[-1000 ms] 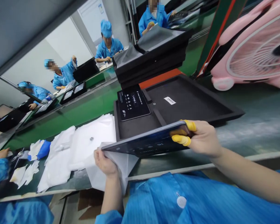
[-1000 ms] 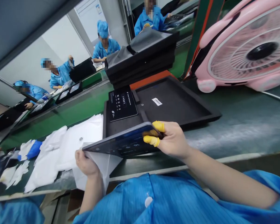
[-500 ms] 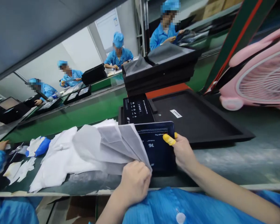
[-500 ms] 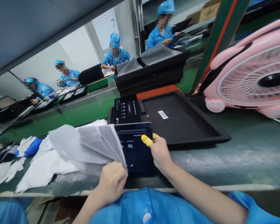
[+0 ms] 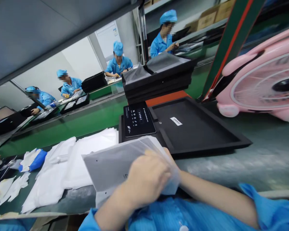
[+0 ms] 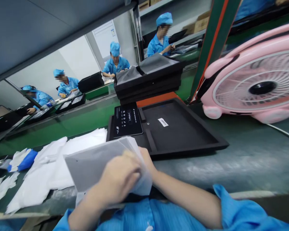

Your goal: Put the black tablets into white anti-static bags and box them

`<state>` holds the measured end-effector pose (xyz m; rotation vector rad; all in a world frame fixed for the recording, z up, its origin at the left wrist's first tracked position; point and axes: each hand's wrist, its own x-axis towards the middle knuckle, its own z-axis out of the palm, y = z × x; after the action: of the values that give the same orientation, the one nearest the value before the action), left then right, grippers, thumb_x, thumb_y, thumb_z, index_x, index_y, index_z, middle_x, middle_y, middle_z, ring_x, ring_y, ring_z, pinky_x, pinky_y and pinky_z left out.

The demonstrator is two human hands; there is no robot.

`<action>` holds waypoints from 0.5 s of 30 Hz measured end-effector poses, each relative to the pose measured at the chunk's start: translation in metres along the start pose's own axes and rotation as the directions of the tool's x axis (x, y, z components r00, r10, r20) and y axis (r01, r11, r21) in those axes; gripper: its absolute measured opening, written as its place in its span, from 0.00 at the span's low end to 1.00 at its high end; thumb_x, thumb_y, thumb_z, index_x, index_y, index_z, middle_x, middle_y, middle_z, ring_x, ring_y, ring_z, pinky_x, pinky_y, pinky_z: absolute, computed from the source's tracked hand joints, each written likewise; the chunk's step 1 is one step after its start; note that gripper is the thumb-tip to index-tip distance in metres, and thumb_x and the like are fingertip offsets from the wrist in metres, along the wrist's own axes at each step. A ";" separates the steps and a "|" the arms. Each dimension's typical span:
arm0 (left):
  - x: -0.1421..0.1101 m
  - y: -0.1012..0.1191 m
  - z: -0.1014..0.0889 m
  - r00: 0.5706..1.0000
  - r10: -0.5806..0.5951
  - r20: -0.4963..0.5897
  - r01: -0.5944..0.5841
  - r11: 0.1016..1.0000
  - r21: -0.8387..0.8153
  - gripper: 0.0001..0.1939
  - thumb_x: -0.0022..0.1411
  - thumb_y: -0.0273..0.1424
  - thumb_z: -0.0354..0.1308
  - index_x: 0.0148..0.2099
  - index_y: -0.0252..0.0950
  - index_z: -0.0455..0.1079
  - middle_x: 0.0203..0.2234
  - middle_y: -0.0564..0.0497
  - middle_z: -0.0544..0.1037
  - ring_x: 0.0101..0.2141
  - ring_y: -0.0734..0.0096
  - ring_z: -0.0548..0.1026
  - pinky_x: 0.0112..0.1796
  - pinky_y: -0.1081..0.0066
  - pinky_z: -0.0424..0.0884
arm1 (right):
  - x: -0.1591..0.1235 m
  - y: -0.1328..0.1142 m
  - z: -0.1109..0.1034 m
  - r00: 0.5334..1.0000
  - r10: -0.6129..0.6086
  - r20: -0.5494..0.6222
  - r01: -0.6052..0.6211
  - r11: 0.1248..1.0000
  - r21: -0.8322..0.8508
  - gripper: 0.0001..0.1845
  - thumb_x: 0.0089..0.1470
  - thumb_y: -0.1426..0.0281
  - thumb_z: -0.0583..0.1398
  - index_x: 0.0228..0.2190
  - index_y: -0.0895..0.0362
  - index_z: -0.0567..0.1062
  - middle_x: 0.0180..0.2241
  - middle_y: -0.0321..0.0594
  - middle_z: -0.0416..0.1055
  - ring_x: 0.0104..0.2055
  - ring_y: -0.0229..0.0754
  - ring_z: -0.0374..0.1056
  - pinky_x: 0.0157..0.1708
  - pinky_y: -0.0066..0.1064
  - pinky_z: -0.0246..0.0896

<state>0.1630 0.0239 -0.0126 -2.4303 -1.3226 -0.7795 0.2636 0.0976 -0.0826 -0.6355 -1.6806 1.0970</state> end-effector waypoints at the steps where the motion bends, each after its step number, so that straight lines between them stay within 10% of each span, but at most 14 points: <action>1: -0.005 -0.008 -0.016 0.996 -0.078 -0.048 0.081 0.995 0.056 0.15 0.63 0.36 0.43 0.42 0.32 0.66 0.35 0.46 0.75 0.37 0.67 0.71 0.37 0.68 0.66 | 0.005 -0.006 -0.003 0.998 0.036 0.051 -0.039 0.996 0.076 0.20 0.50 0.60 0.56 0.15 0.59 0.65 0.13 0.36 0.61 0.15 0.33 0.57 0.13 0.26 0.57; 4: -0.018 -0.034 -0.057 0.912 -0.409 -0.023 0.402 0.884 0.239 0.24 0.55 0.44 0.54 0.47 0.33 0.66 0.39 0.43 0.75 0.40 0.59 0.71 0.39 0.64 0.66 | 0.020 -0.027 -0.013 0.986 0.043 0.161 -0.086 0.960 0.267 0.19 0.42 0.59 0.62 0.15 0.60 0.65 0.15 0.34 0.62 0.17 0.32 0.58 0.16 0.24 0.57; 8: -0.033 -0.036 -0.067 0.770 -0.585 0.254 0.599 0.800 0.026 0.09 0.54 0.34 0.54 0.25 0.35 0.67 0.18 0.55 0.70 0.20 0.75 0.67 0.23 0.75 0.61 | 0.032 -0.054 -0.032 0.923 -0.288 0.255 0.261 0.956 0.136 0.11 0.45 0.67 0.62 0.19 0.61 0.69 0.18 0.35 0.65 0.20 0.31 0.61 0.21 0.23 0.58; 11: -0.043 -0.023 -0.053 0.731 -0.682 0.020 0.676 0.719 -0.162 0.12 0.54 0.32 0.54 0.20 0.34 0.63 0.14 0.56 0.66 0.18 0.78 0.63 0.20 0.78 0.59 | 0.040 -0.069 -0.053 0.842 -0.434 0.321 0.446 0.894 0.040 0.19 0.48 0.61 0.60 0.40 0.58 0.70 0.37 0.45 0.71 0.38 0.39 0.68 0.38 0.29 0.65; 15: -0.050 -0.024 -0.041 0.471 -0.871 -0.140 0.784 0.485 -0.388 0.11 0.50 0.37 0.57 0.24 0.34 0.66 0.17 0.54 0.70 0.20 0.75 0.66 0.20 0.78 0.61 | 0.052 -0.074 -0.080 0.641 -0.506 0.578 0.634 0.773 -0.027 0.30 0.50 0.49 0.52 0.50 0.54 0.65 0.59 0.48 0.49 0.61 0.47 0.46 0.56 0.39 0.49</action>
<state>0.1073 -0.0167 -0.0079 -1.5068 -2.4085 -1.5987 0.3242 0.1363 0.0144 0.1414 -2.3089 0.6281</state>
